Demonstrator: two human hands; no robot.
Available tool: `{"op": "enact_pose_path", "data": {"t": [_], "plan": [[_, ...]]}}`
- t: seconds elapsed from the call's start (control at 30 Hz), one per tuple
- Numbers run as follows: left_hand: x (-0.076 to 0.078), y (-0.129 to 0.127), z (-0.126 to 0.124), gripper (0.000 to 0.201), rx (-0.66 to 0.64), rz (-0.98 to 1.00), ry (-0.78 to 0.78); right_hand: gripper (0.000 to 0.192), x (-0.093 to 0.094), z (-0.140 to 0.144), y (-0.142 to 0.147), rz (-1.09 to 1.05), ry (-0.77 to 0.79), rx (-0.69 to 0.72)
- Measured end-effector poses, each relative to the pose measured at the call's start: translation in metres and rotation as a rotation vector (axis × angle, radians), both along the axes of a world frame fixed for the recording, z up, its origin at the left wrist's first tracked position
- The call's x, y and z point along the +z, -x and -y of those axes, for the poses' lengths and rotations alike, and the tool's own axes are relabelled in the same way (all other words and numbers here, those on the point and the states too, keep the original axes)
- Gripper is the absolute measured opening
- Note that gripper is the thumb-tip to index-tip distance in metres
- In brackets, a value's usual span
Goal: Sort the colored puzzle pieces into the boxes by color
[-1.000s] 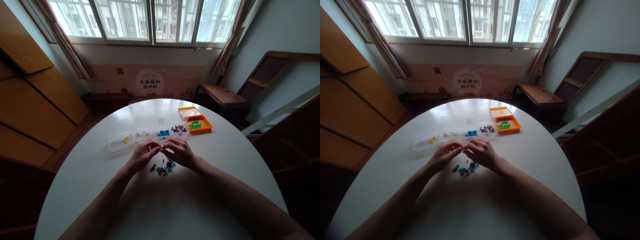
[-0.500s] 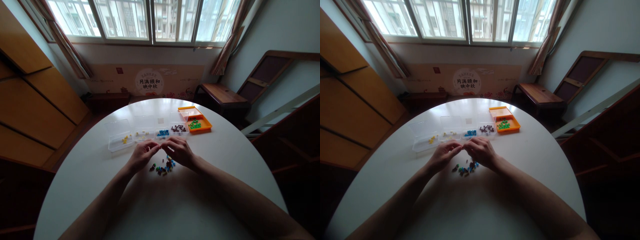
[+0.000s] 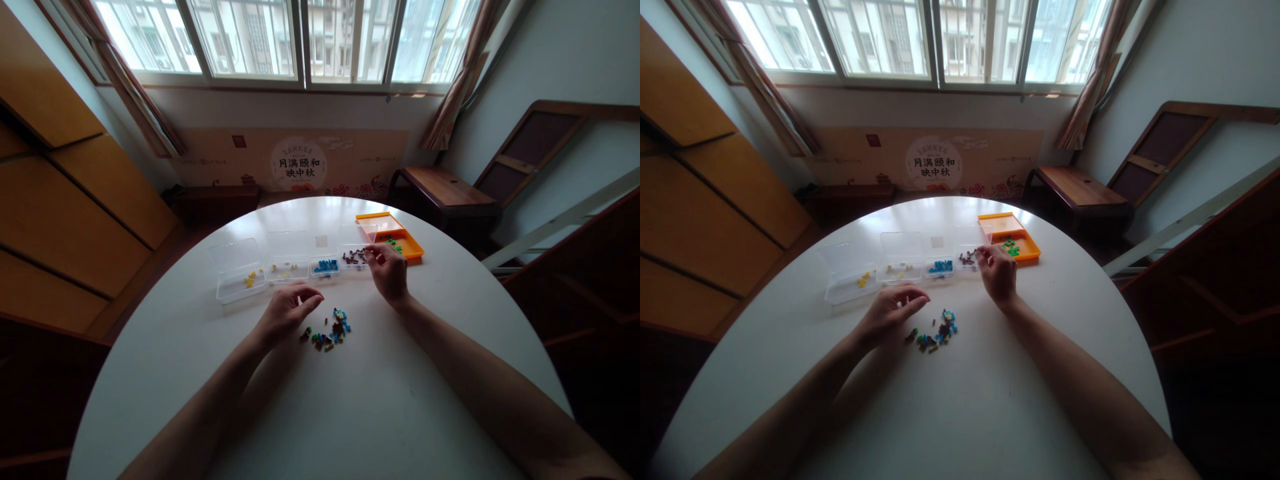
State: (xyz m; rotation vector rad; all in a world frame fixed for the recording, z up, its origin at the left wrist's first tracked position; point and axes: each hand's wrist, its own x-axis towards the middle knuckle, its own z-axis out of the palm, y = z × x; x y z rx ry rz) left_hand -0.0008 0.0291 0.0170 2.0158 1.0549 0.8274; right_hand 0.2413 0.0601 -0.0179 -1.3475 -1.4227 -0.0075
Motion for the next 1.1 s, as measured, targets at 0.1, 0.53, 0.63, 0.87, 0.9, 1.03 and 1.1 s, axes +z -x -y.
{"op": "enact_pose_path", "data": {"t": [0.1, 0.53, 0.63, 0.87, 0.9, 1.03, 1.1], "plan": [[0.0, 0.001, 0.0, 0.023, -0.003, -0.007, 0.003, 0.018, -0.003, -0.005, -0.007, -0.05, 0.047, -0.031], [0.014, 0.031, -0.004, 0.023, -0.276, -0.331, 0.117, 0.017, -0.002, 0.004, 0.004, -0.024, 0.018, 0.019], [0.011, 0.031, -0.002, 0.019, -0.296, -0.342, 0.113, 0.016, -0.002, 0.005, 0.006, -0.022, 0.012, 0.033], [0.012, 0.024, -0.001, 0.011, -0.306, -0.37, 0.045, 0.015, -0.001, 0.009, 0.009, -0.006, -0.001, 0.052], [0.011, 0.023, -0.001, 0.011, -0.304, -0.372, 0.038, 0.014, -0.001, 0.009, 0.009, -0.006, -0.001, 0.055], [0.01, 0.02, 0.002, 0.012, -0.31, -0.396, -0.013, 0.013, -0.001, 0.009, 0.012, -0.01, 0.001, 0.062], [0.01, 0.017, 0.004, 0.012, -0.313, -0.429, -0.06, 0.012, 0.0, 0.01, 0.013, -0.008, 0.005, 0.068]]}}
